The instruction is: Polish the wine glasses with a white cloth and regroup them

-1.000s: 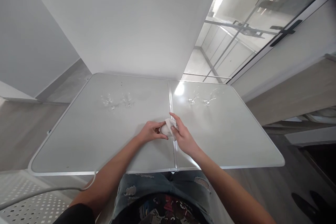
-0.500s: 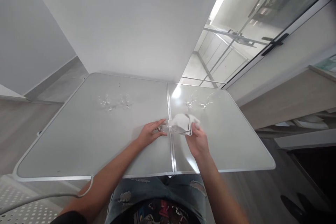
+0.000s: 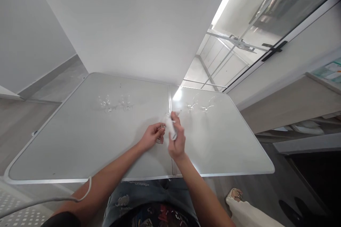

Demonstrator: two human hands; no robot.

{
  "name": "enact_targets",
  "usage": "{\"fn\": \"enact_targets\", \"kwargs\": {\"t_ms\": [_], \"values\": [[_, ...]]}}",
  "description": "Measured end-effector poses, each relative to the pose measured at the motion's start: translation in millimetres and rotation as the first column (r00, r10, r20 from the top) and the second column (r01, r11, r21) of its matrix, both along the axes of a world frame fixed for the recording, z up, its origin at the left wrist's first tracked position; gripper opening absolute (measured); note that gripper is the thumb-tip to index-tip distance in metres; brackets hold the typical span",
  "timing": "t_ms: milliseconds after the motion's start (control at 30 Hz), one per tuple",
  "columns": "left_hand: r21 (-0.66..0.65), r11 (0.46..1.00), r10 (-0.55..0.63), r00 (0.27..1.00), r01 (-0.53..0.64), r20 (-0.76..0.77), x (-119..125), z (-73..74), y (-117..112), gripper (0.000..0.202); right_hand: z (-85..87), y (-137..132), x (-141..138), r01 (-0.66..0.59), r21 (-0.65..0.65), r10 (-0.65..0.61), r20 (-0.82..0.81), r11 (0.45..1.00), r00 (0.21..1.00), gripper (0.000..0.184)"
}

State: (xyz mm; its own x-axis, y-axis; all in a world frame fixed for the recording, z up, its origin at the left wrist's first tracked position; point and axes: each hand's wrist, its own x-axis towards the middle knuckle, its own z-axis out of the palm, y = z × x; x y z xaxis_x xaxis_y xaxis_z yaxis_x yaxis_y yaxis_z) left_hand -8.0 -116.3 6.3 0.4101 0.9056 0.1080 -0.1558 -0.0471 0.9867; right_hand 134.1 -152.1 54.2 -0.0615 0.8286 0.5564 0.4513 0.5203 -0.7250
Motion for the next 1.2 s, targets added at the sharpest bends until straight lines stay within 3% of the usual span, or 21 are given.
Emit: {"fn": "enact_targets", "kwargs": {"t_ms": [67, 133, 233, 367, 433, 533, 600, 667, 733, 767, 833, 933, 1033, 1100, 1133, 1200], "values": [[0.098, 0.992, 0.079, 0.997, -0.077, -0.018, -0.5, 2.3, -0.4, 0.031, 1.2, 1.3, 0.7, -0.159, 0.098, 0.110, 0.382, 0.982, 0.917, 0.047], [0.199, 0.963, 0.200, 0.978, -0.185, -0.060, -2.3, 1.8, 0.4, 0.020, 5.6, 7.7, 7.1, -0.275, 0.093, 0.167, 0.598, 0.957, 0.784, 0.050], [0.346, 0.897, 0.361, 0.908, -0.275, -0.214, -5.4, -6.1, 2.9, 0.005, 17.0, 18.6, 15.9, -0.270, 0.075, 0.149, 0.678, 0.960, 0.719, 0.052], [0.544, 0.808, 0.452, 0.830, -0.227, -0.325, -5.9, -20.7, 3.2, 0.010, 31.7, 25.2, 15.6, -0.324, 0.012, 0.215, 0.723, 0.946, 0.656, 0.048], [0.589, 0.777, 0.488, 0.805, -0.224, -0.337, -5.1, -23.8, 1.0, 0.012, 39.3, 28.7, 16.9, -0.276, -0.043, 0.226, 0.702, 0.960, 0.676, 0.047], [0.685, 0.700, 0.569, 0.738, -0.202, -0.364, -5.8, -21.1, -3.2, 0.018, 54.3, 37.6, 28.7, -0.196, -0.186, 0.269, 0.581, 0.963, 0.768, 0.041], [0.726, 0.668, 0.567, 0.743, -0.161, -0.357, -7.7, -16.2, -5.4, 0.019, 64.4, 44.4, 40.4, -0.277, -0.341, 0.408, 0.415, 0.899, 0.814, 0.031], [0.721, 0.674, 0.523, 0.792, -0.158, -0.315, -8.9, -10.7, -7.2, 0.020, 69.1, 49.3, 48.5, -0.368, -0.472, 0.472, 0.121, 0.801, 0.873, 0.028], [0.660, 0.721, 0.466, 0.852, -0.210, -0.239, -7.8, -5.4, -8.6, 0.021, 64.0, 50.2, 46.7, -0.428, -0.501, 0.354, -0.240, 0.752, 0.904, 0.039], [0.599, 0.763, 0.434, 0.880, -0.244, -0.195, -6.3, -3.2, -9.0, 0.022, 57.5, 48.7, 41.1, -0.441, -0.479, 0.263, -0.394, 0.759, 0.881, 0.045], [0.414, 0.863, 0.361, 0.927, -0.289, -0.105, -2.2, 0.2, -9.0, 0.026, 38.9, 41.8, 21.7, -0.408, -0.411, 0.097, -0.598, 0.815, 0.796, 0.053], [0.114, 0.952, 0.286, 0.958, -0.285, 0.007, 2.8, 1.8, -6.3, 0.033, 8.7, 25.4, -14.1, -0.238, -0.335, -0.045, -0.657, 0.912, 0.752, 0.056], [0.026, 0.946, 0.322, 0.947, -0.322, 0.017, 2.7, -1.7, -3.3, 0.037, -7.3, 13.8, -34.4, -0.008, -0.209, -0.079, -0.405, 0.978, 0.911, 0.052], [0.119, 0.909, 0.408, 0.912, -0.401, -0.042, 0.7, -6.2, -2.5, 0.031, -6.3, 14.7, -34.2, -0.033, -0.060, 0.033, 0.006, 0.998, 0.999, 0.048], [0.180, 0.883, 0.452, 0.889, -0.434, -0.074, -0.3, -8.5, -2.1, 0.026, -2.3, 17.6, -31.4, -0.101, -0.006, 0.100, 0.232, 0.995, 0.967, 0.047], [0.263, 0.841, 0.514, 0.850, -0.473, -0.114, -1.8, -12.7, -1.2, 0.019, 11.2, 27.0, -23.8, -0.210, 0.027, 0.160, 0.552, 0.977, 0.818, 0.047]]}}
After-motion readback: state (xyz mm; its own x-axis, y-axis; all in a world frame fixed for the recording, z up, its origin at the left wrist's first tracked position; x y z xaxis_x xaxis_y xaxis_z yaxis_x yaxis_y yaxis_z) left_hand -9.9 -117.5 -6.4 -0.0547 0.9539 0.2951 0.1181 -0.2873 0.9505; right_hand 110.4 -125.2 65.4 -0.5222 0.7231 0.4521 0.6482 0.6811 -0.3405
